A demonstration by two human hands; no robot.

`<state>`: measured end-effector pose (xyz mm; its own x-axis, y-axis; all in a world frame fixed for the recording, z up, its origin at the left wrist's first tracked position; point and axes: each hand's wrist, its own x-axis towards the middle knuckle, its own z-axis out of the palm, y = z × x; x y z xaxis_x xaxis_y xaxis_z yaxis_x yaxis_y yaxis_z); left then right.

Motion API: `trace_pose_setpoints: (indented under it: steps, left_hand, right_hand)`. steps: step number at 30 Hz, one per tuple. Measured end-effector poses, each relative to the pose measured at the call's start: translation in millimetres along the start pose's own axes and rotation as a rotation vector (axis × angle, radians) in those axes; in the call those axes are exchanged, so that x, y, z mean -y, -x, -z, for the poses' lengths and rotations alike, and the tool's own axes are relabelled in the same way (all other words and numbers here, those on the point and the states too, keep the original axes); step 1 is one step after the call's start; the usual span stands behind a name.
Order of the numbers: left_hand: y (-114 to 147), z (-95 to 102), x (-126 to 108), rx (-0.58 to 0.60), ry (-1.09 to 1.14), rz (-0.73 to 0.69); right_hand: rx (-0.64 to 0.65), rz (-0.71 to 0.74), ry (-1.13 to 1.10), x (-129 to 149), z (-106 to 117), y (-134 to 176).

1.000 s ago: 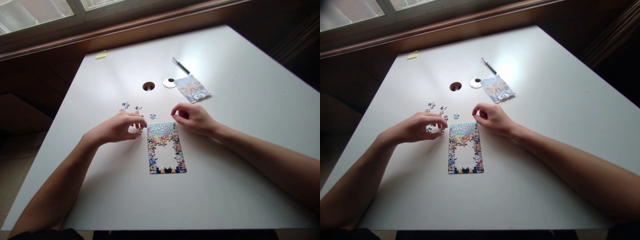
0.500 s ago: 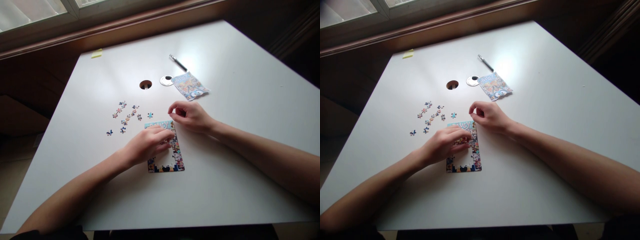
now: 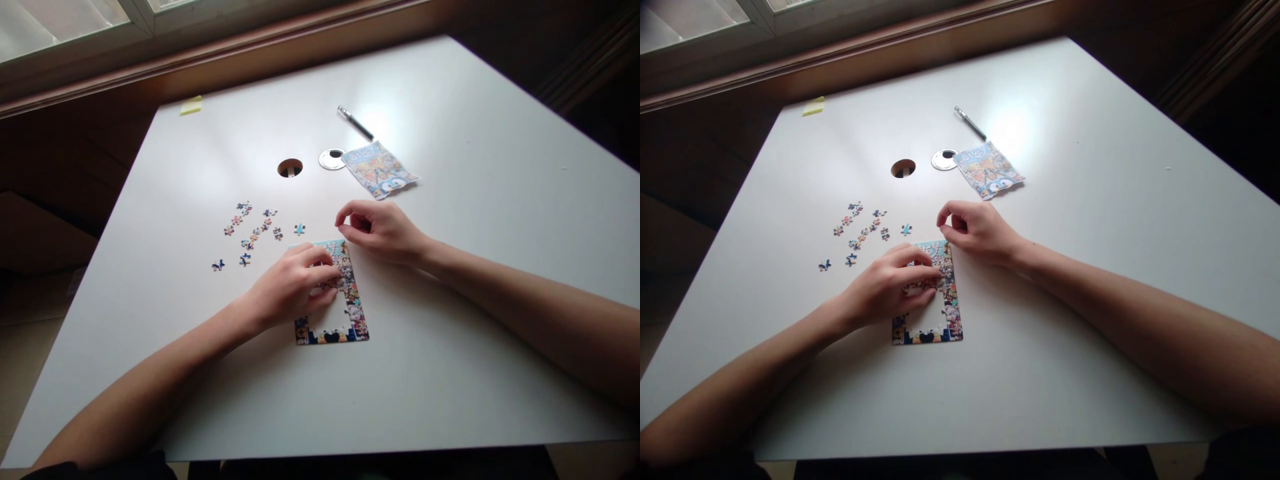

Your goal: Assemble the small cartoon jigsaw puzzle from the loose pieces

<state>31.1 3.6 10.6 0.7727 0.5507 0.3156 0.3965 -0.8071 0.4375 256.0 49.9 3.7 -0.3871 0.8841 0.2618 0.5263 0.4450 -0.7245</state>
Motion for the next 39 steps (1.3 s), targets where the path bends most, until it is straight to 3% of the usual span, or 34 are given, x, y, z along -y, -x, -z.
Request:
trace_pose_setpoints:
  steps: [33,39]
  left_hand:
    - [-2.6,2.7,-0.4,0.038,-0.117,0.025]
    - [-1.6,6.6,0.1,0.059,-0.114,-0.033]
  right_hand:
    - [0.001,-0.002,0.001,0.8,0.2,0.2]
    - [0.004,-0.002,-0.006,-0.1,0.1,0.5]
